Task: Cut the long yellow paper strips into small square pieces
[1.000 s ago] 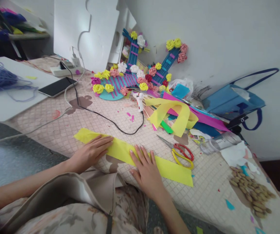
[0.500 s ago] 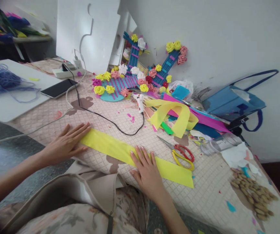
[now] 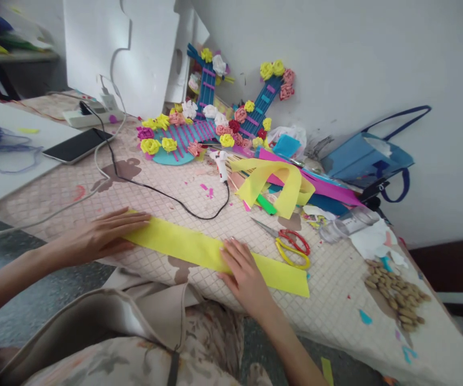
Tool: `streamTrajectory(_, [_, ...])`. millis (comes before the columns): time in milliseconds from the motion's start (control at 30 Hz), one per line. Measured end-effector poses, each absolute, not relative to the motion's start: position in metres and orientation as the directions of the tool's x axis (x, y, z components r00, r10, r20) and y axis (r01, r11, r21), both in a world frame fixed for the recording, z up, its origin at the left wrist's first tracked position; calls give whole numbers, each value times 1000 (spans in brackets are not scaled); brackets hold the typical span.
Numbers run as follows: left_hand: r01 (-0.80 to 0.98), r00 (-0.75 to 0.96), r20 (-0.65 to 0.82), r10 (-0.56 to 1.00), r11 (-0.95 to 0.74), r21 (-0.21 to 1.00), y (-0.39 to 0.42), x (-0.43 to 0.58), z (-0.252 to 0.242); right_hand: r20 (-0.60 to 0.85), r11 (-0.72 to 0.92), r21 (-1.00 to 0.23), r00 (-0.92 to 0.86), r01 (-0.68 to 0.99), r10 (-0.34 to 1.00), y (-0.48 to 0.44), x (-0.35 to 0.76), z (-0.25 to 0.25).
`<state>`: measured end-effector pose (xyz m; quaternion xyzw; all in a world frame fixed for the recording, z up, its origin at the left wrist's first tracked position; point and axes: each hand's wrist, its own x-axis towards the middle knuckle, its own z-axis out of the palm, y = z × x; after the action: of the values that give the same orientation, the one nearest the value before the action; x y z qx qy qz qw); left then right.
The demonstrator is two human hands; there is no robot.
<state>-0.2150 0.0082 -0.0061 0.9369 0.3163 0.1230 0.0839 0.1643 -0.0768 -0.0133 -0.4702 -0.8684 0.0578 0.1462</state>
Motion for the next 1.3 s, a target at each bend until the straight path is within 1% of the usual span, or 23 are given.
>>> streamTrajectory(167, [545, 780, 193, 596, -797, 258, 12, -216, -2, 218, 577, -253, -535, 777, 816, -77, 176, -12])
streamTrajectory(333, [535, 778, 200, 595, -795, 286, 14, -215, 1, 177, 607, -248, -581, 755, 795, -78, 181, -11])
streamTrajectory(500, [519, 774, 259, 578, -813, 265, 13, -219, -4, 296, 644, -213, -579, 735, 760, -79, 188, -13])
streamTrajectory(600, [510, 775, 288, 563, -826, 240, 11, -223, -4, 329, 658, -202, -583, 725, 743, -82, 193, -13])
streamTrajectory(767, [487, 809, 207, 550, -825, 286, 10, -228, 1, 372, 666, -212, -571, 715, 732, -86, 197, -14])
streamTrajectory(867, [539, 739, 244, 628, -768, 345, 10, -224, 3, 400, 664, -209, -557, 718, 728, -87, 199, -16])
streamTrajectory(933, [567, 674, 265, 689, -713, 412, 10, -220, 4, 406, 658, -200, -550, 726, 730, -86, 201, -18])
streamTrajectory(1033, [593, 590, 251, 768, -623, 510, 9, -216, 7, 412, 651, -193, -541, 734, 733, -85, 207, -17])
streamTrajectory(1133, [650, 459, 202, 865, -482, 587, 11, -214, 15, 412, 632, -228, -514, 741, 752, -83, 212, -8])
streamTrajectory(1200, [648, 367, 155, 917, -372, 665, 15, -213, 23, 390, 558, -283, -438, 780, 810, -81, 215, 5])
streamTrajectory(1233, [618, 338, 122, 933, -318, 719, 18, -212, 27, 367, 493, -319, -374, 809, 852, -78, 217, 13])
streamTrajectory(1267, [580, 314, 75, 947, -254, 774, 21, -211, 31, 326, 412, -353, -302, 840, 896, -74, 218, 21])
streamTrajectory(1300, [549, 304, 9, 953, -183, 815, 25, -211, 33, 244, 336, -386, -256, 859, 935, -69, 219, 28])
